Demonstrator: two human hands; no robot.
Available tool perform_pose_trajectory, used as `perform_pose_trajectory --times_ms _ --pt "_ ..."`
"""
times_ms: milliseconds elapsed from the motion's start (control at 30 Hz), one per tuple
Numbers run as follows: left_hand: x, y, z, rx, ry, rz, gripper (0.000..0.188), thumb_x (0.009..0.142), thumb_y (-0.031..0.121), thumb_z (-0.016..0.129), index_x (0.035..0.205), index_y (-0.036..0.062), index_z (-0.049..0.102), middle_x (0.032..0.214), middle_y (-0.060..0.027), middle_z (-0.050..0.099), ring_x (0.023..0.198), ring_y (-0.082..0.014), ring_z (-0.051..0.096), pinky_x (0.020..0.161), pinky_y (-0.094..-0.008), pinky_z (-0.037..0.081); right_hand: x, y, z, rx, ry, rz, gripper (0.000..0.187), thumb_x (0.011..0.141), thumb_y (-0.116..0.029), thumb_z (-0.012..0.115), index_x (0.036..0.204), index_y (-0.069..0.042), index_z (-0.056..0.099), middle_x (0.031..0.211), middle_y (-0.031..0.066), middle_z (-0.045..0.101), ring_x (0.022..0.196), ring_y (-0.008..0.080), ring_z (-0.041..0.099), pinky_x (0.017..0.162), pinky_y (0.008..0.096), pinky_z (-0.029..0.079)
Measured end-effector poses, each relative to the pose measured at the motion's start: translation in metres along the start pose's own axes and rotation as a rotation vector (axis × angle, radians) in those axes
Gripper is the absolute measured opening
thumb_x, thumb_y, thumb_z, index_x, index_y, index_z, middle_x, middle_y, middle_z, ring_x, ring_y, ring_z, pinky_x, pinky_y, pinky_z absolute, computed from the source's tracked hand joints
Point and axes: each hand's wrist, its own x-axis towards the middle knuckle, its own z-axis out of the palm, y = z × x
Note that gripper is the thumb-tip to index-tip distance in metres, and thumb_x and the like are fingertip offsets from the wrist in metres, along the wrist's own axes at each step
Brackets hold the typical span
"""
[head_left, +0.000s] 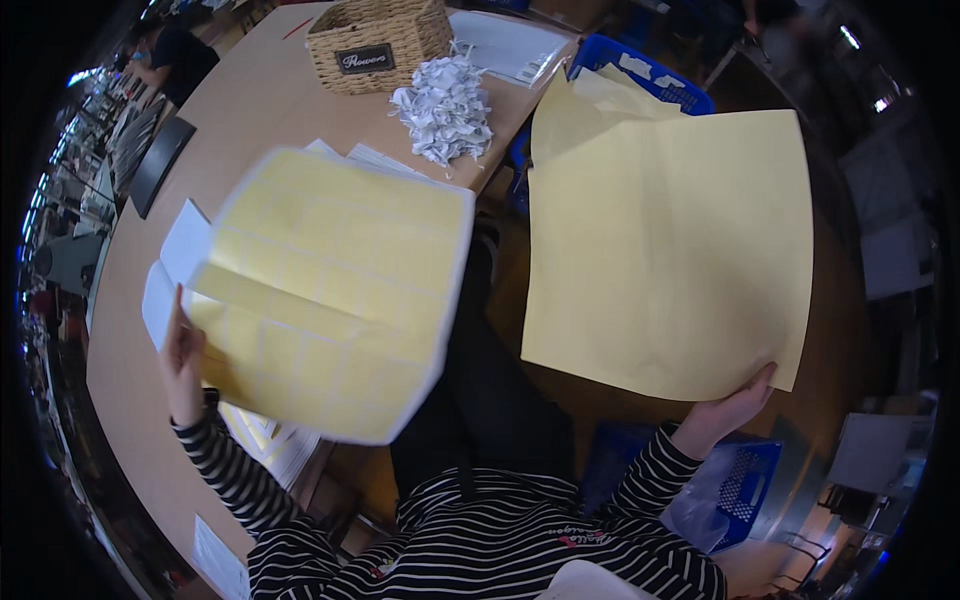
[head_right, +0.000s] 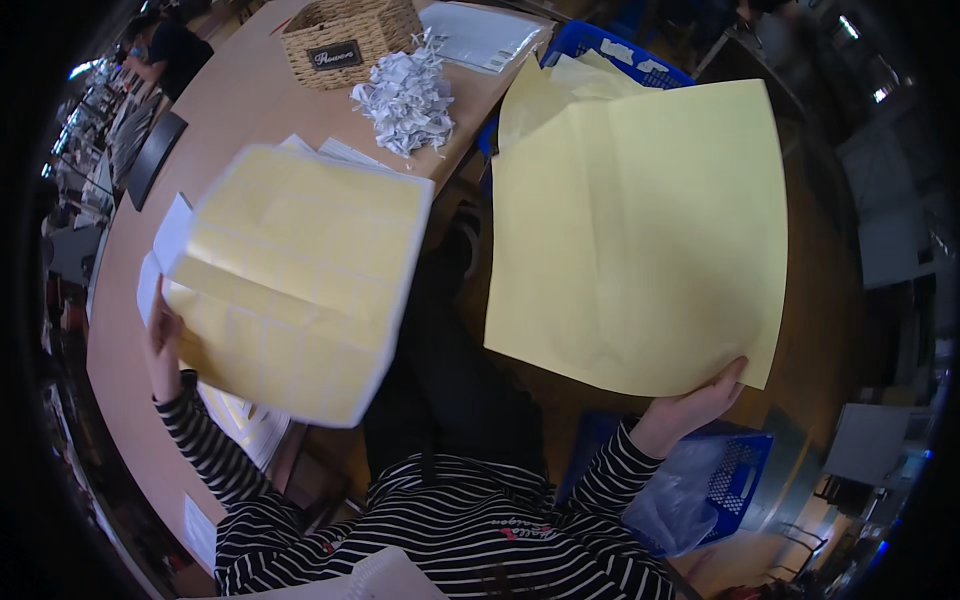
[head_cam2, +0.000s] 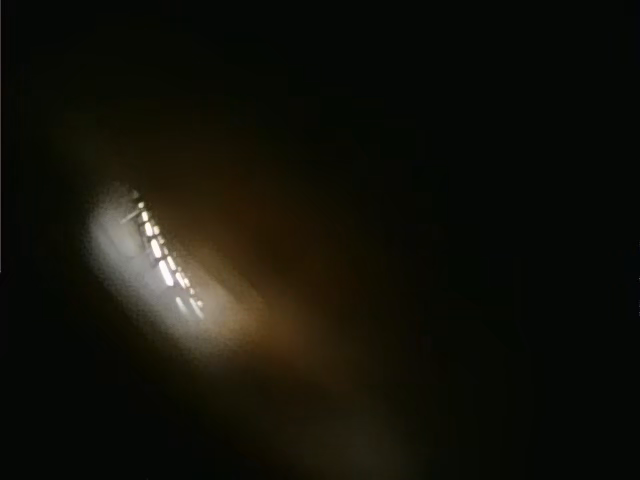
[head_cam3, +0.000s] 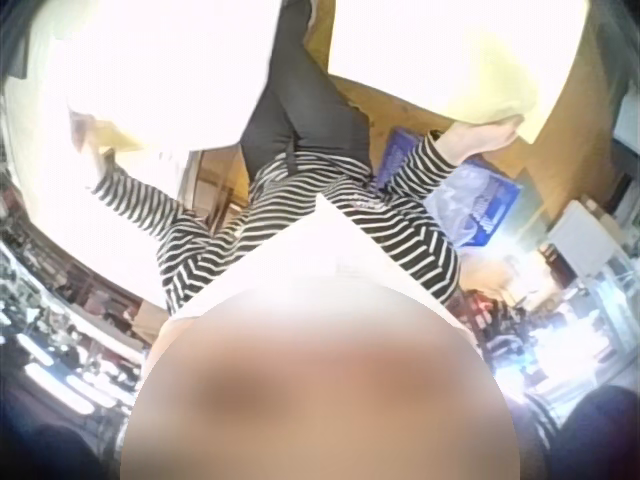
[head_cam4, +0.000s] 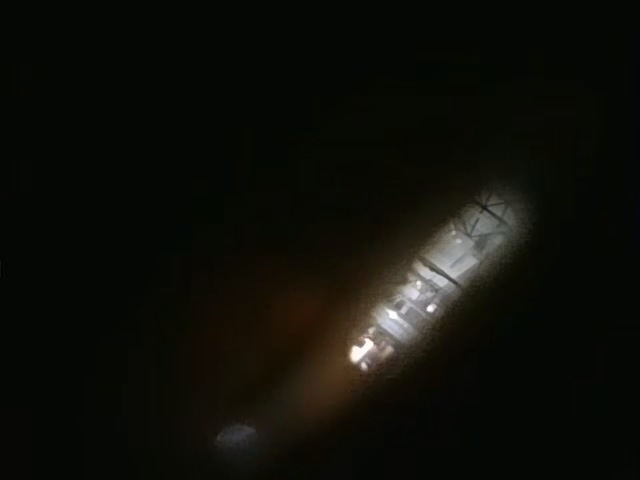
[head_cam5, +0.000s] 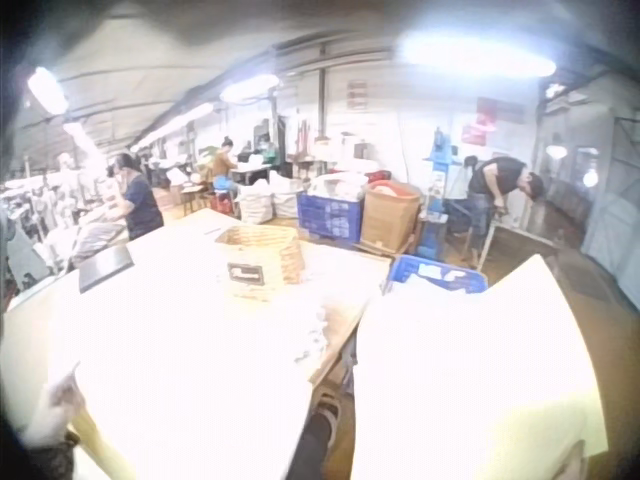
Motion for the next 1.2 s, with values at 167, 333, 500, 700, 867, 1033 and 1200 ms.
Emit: perform_pose_trajectory --times_ms 167,333,500,700,867,1033,1200 --pt "0.062 -0.092 -0.051 0.11 0.099 0.017 0.058 0.089 -0.006 0.051 0.145 0.0042 0.042 0.094 0.0024 0.051 0.081 -0.0089 0.045 0.078 -0.0204 0.039 -0.005 -0.014 0.01 1.144 0.307 0.69 0.034 0.094 -0.015 0.057 0.117 0.009 0.058 0.099 0.015 0.062 0.083 0.0221 0.06 0.072 0.0295 0.047" --pt "0.074 -0.15 -0.057 0.306 0.043 -0.161 0.063 0.087 -0.006 0.056 0.147 0.0075 0.041 0.096 0.0024 0.053 0.081 -0.0098 0.044 0.077 -0.0203 0.04 -0.02 -0.042 0.018 0.637 -0.057 0.047 0.016 0.085 -0.001 0.063 0.098 0.007 0.07 0.088 0.0097 0.06 0.076 0.0161 0.057 0.067 0.0291 0.046" --pt "0.053 -0.122 -0.038 0.44 0.241 0.075 0.068 0.084 -0.005 0.062 0.147 0.0101 0.04 0.118 -0.0088 0.056 0.098 -0.0198 0.054 0.089 -0.0298 0.045 -0.045 -0.067 0.027 0.709 -0.293 -0.123 0.018 0.071 0.008 0.073 0.087 0.0 0.073 0.081 0.0079 0.059 0.071 0.0183 0.058 0.062 0.0283 0.045" --pt "-0.059 0.023 0.026 0.267 0.163 0.014 0.034 0.09 0.003 0.063 0.124 -0.0003 0.061 0.113 -0.0132 0.068 0.106 -0.0224 0.062 0.098 -0.0349 0.045 -0.076 -0.094 0.049 0.796 -0.373 -0.297 0.017 0.067 0.006 0.078 0.077 -0.005 0.072 0.074 0.0049 0.058 0.06 0.0183 0.056 0.053 0.0299 0.044" --pt "-0.127 0.096 0.23 -0.809 -0.484 -0.335 0.04 0.097 0.008 0.057 0.133 -0.0073 0.05 0.128 -0.0169 0.061 0.114 -0.017 0.06 0.098 -0.0267 0.046 -0.118 -0.118 0.076 0.82 -0.535 -0.355 0.016 0.069 0.005 0.077 0.081 -0.004 0.072 0.076 0.006 0.059 0.062 0.0206 0.059 0.054 0.0317 0.045" --pt "-0.12 0.08 0.328 -0.826 -0.346 -0.405 0.025 0.096 0.014 0.061 0.101 -0.0091 0.068 0.088 -0.0067 0.071 0.081 -0.0067 0.062 0.072 -0.0211 0.049 -0.151 -0.111 0.08 0.82 -0.707 -0.376 0.014 0.076 0.004 0.07 0.089 -0.001 0.07 0.085 0.0094 0.06 0.074 0.0271 0.062 0.063 0.0351 0.051" --pt "-0.119 0.04 0.334 -0.931 -0.425 -0.565 0.028 0.099 0.02 0.056 0.101 -0.006 0.067 0.091 -0.0067 0.07 0.081 -0.0103 0.065 0.075 -0.0238 0.052 -0.173 -0.098 0.081 0.916 -0.967 -0.119 0.025 0.085 0.0 0.062 0.11 0.002 0.066 0.105 0.0159 0.06 0.097 0.031 0.061 0.084 0.0358 0.05"
